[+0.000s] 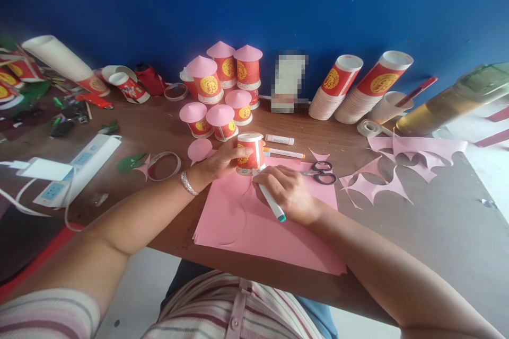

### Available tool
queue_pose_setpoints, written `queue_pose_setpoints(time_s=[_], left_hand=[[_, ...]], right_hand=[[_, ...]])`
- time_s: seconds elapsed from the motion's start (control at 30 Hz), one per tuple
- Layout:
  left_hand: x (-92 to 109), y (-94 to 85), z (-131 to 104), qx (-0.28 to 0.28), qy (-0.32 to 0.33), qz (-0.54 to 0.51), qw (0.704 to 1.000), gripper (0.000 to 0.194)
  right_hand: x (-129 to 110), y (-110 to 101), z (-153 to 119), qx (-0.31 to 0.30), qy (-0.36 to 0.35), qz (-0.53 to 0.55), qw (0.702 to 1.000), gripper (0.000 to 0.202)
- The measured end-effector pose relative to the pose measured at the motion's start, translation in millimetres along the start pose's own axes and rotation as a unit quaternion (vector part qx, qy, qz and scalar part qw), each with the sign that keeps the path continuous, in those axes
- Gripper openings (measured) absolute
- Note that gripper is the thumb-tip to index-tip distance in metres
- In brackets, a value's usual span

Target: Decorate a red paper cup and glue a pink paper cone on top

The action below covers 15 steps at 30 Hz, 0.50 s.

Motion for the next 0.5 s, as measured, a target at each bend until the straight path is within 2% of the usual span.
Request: queue_pose_setpoints(time_s=[0.2, 0.37, 0.5], left_hand=[[-0.1, -0.1, -0.9, -0.002, -0.002, 0.004, 1.0, 0.031], [1.3, -0.6, -1.0, 0.002, 0.0, 0.009, 1.0, 0.033], [-4.5, -7.1, -1.7, 0.016, -0.006, 0.01, 1.0, 0.03]], right_hand=[[1.7, 1.2, -1.6, -0.007, 0.001, 0.009, 1.0, 0.021], [0.1, -1.9, -1.9, 0.013, 0.001, 0.02, 1.0, 0.026], [-4.4, -1.0, 0.5, 0.005, -0.013, 0.021, 1.0, 0.022]])
Point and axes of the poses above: each hand's wrist, its own z-axis towards the middle knuckle, its own y-axis out of the palm, x = y × z, the point moved 10 cm from there along z, towards the middle knuckle, and after that the axes turned 6 degrees about -z, right-handed, at the moved point
